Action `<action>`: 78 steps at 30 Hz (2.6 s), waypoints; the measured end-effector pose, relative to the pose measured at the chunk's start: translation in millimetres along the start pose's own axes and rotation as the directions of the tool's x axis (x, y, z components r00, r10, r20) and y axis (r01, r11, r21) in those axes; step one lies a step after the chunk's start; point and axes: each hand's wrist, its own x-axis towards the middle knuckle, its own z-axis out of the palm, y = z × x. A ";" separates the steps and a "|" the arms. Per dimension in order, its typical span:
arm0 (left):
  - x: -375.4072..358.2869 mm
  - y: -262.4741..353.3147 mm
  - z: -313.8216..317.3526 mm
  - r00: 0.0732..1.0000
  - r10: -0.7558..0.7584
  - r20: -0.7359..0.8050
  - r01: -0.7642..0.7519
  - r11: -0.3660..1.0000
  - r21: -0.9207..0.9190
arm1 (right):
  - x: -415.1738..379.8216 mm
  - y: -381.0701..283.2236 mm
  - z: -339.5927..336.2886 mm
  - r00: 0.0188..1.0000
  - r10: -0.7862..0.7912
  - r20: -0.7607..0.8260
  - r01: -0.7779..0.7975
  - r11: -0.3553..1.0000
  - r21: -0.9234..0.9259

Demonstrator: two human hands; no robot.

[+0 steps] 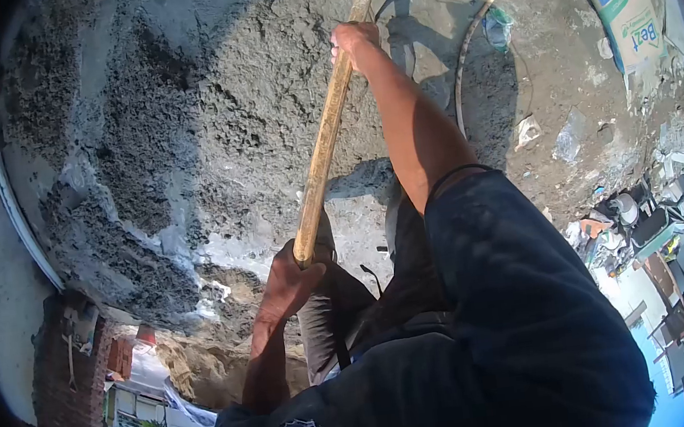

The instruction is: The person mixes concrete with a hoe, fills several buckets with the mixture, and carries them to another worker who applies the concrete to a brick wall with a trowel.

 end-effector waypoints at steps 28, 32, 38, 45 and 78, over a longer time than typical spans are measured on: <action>-74.1 403.5 99.6 0.436 0.731 0.526 -0.398 0.680 -0.615 | -62.3 -134.1 -222.2 0.688 0.249 0.682 -0.581 0.752 0.311; -84.9 447.7 115.6 0.347 0.705 0.619 -0.269 0.707 -0.655 | -66.0 -210.1 -288.6 0.715 0.133 0.687 -0.538 0.731 0.419; -52.0 419.7 95.8 0.418 0.654 0.631 -0.289 0.754 -0.590 | -33.3 -277.8 -352.5 0.891 -0.122 0.436 -0.049 0.931 0.361; 127.0 243.0 107.3 0.973 0.064 0.222 -0.168 0.857 0.487 | 53.4 -212.7 -307.9 0.957 -0.290 0.010 0.251 0.843 0.475; -16.7 -35.3 23.3 1.000 -0.004 0.027 -0.002 0.979 0.203 | 6.8 68.3 -76.9 0.988 0.136 0.069 -0.149 0.960 0.237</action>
